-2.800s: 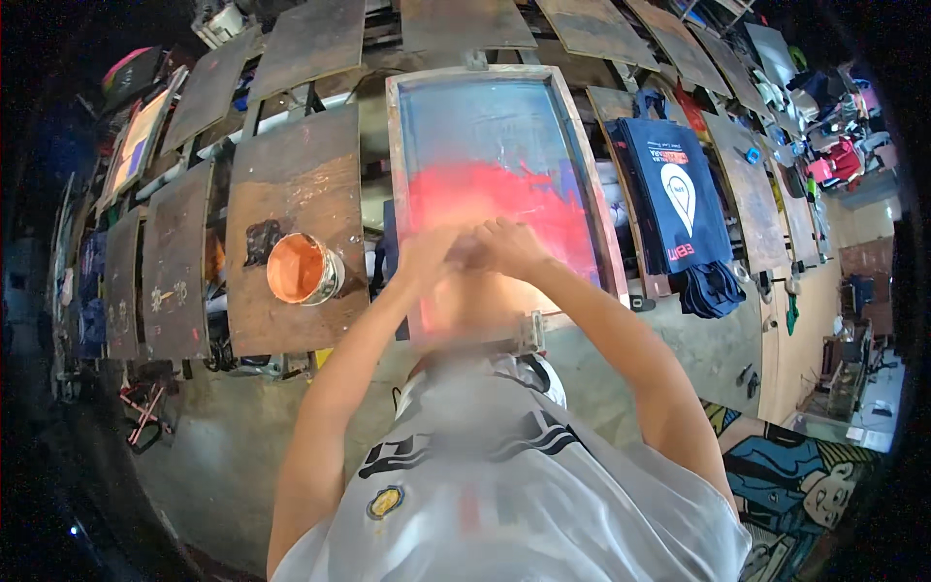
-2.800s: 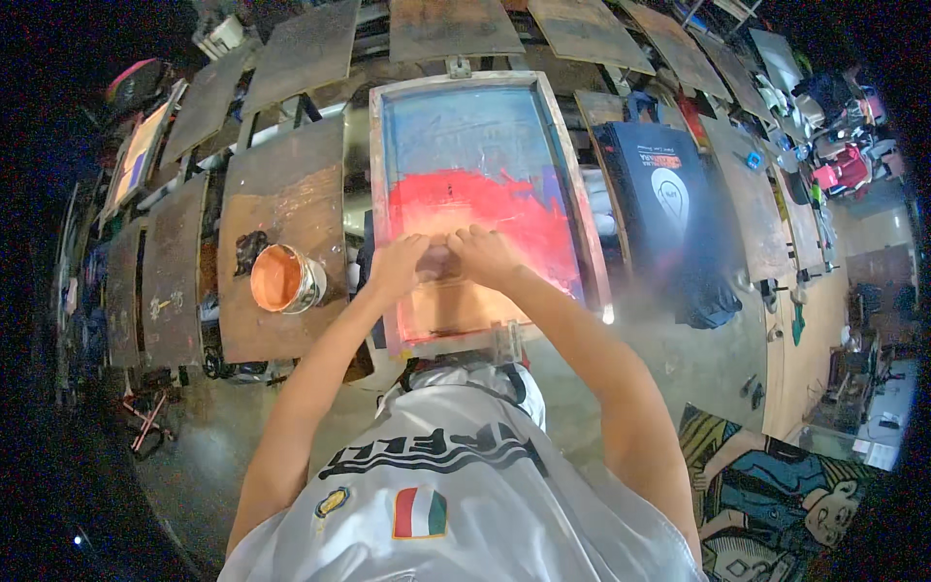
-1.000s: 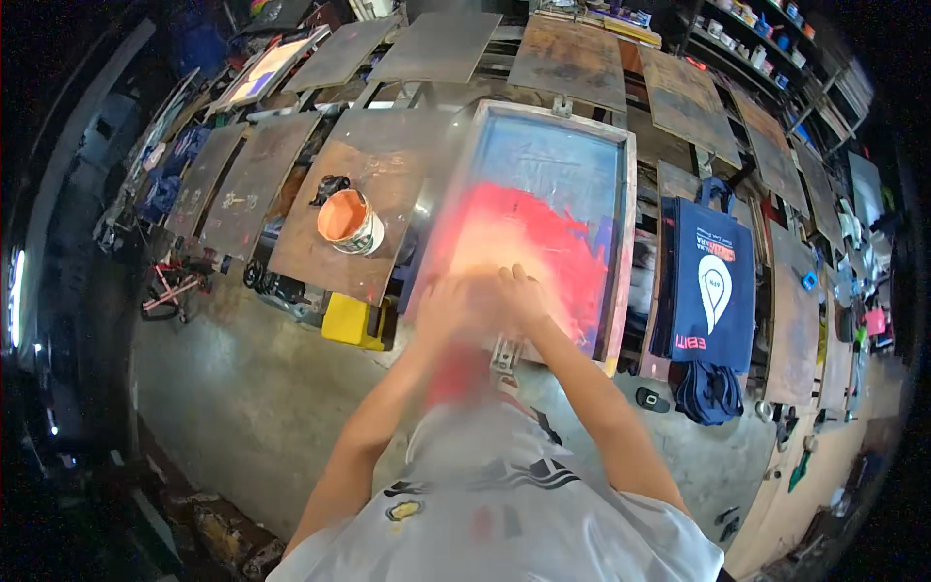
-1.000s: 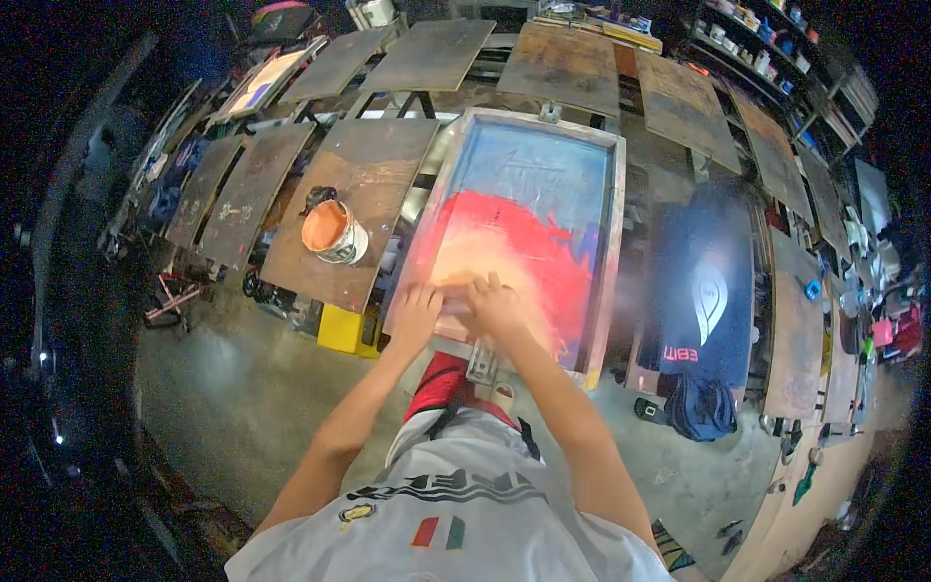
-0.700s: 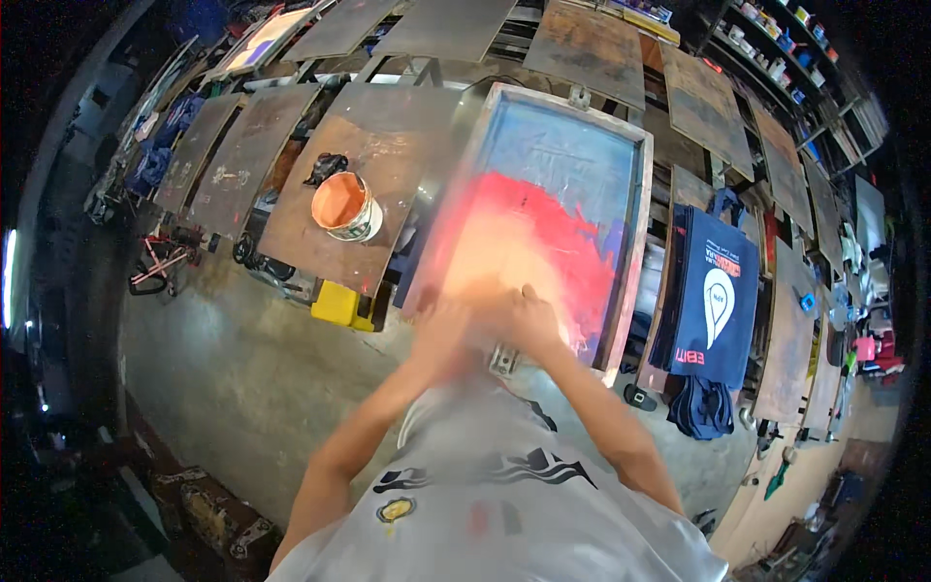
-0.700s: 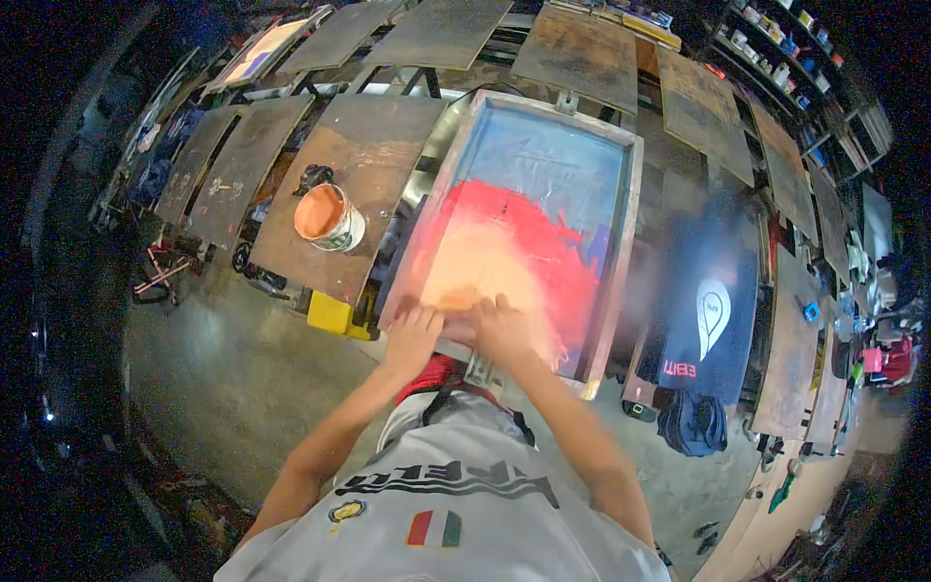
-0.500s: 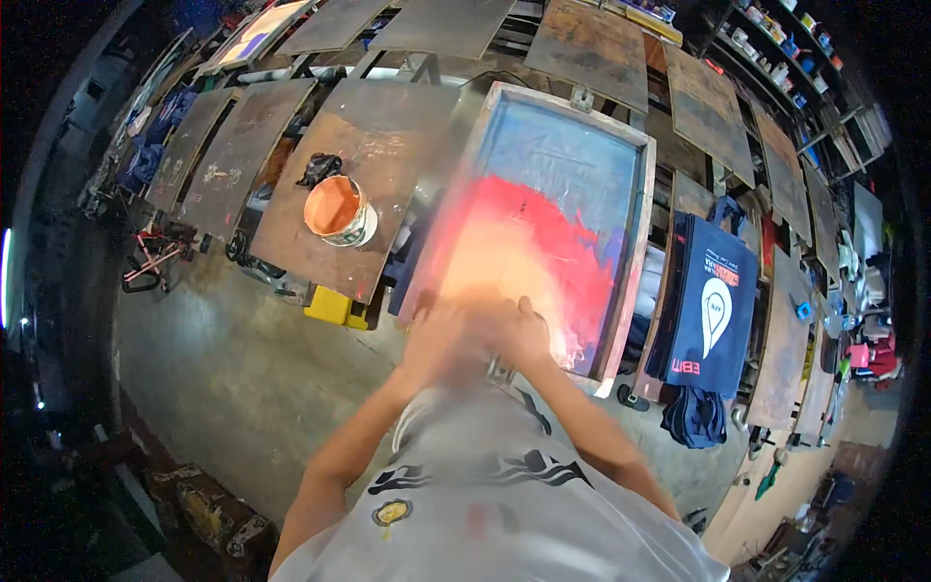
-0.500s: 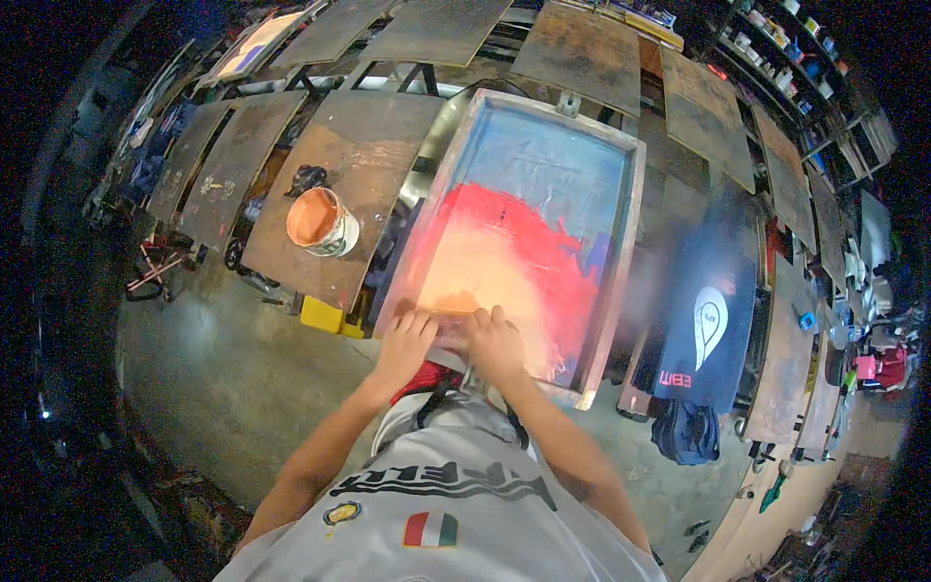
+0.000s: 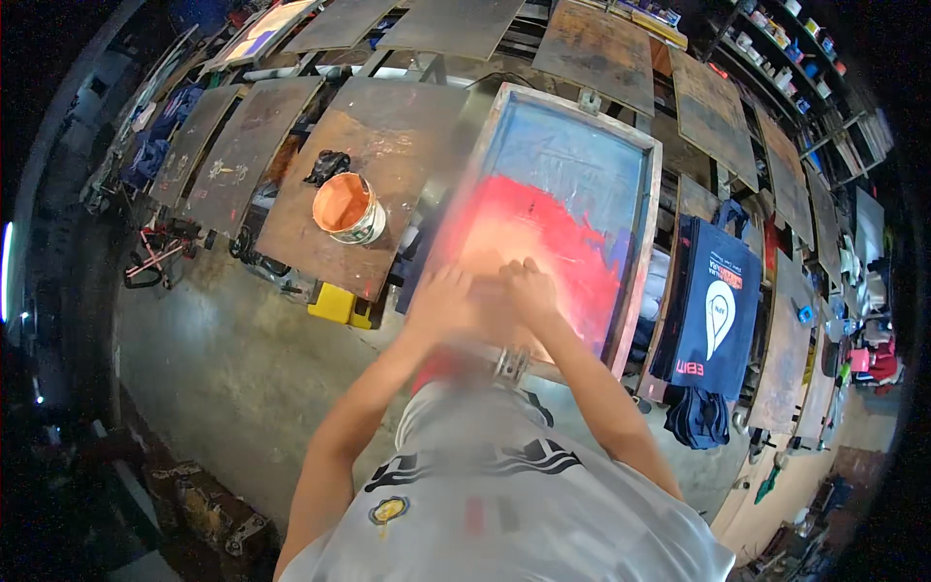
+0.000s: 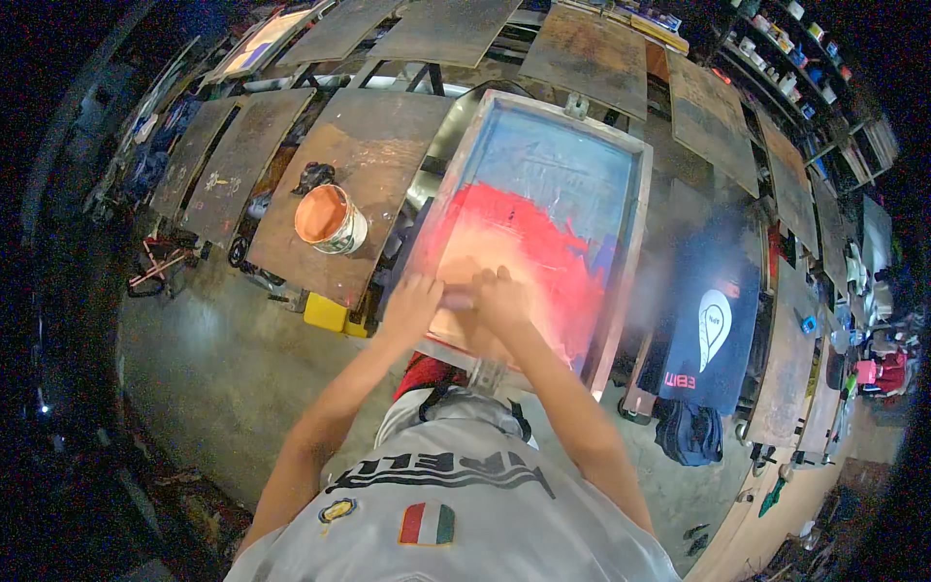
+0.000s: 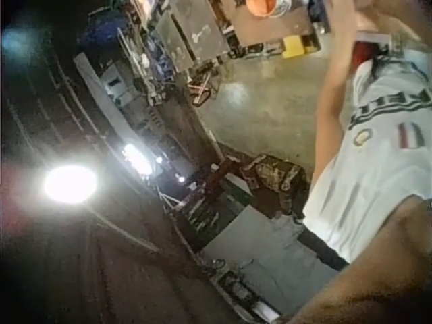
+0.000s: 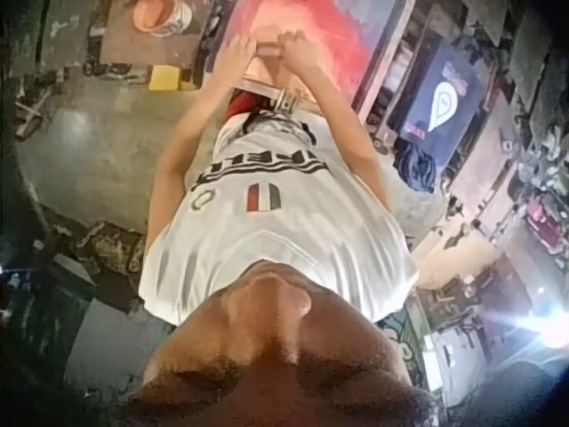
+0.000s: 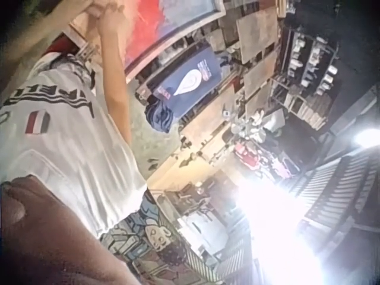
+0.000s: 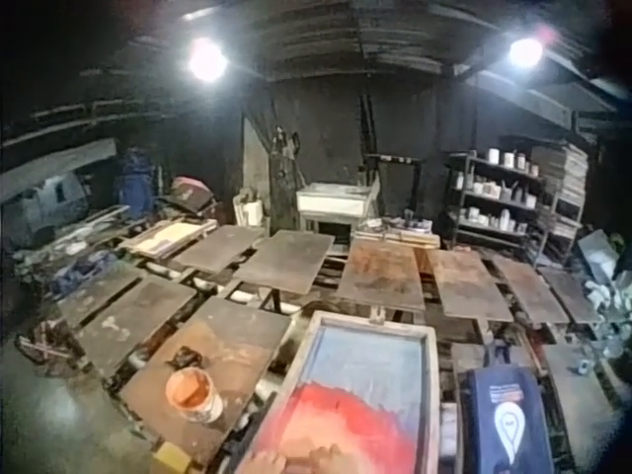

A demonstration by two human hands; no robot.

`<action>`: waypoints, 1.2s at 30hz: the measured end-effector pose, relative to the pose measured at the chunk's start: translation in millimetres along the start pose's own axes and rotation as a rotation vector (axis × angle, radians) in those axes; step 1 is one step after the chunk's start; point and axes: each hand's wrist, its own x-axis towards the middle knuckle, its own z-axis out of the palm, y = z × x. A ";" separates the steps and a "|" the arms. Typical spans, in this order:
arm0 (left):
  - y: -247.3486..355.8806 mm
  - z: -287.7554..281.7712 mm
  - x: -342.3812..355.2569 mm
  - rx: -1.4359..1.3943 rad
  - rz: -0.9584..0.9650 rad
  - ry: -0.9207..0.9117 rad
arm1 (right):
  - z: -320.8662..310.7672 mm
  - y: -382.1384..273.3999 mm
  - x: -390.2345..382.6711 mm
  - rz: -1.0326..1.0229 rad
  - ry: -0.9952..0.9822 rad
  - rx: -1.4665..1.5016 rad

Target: Screen printing designs onto blue tote bags at a workstation.

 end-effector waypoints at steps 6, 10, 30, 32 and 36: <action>42.7 -11.6 -57.5 0.030 -0.047 -0.244 | 6.0 -40.2 -74.8 0.059 0.125 0.095; 26.8 -5.7 -40.9 -0.024 -0.090 -0.171 | 20.1 -44.3 -62.3 0.098 0.265 0.067; 5.2 54.0 203.6 0.068 0.640 -0.009 | -8.5 41.6 -34.7 0.666 0.236 0.213; 16.9 65.2 231.6 0.073 0.758 -0.043 | -9.2 47.6 -29.7 0.730 0.278 0.274; 7.7 98.9 265.6 0.176 0.798 -0.084 | -7.2 65.1 -4.2 0.827 0.225 0.285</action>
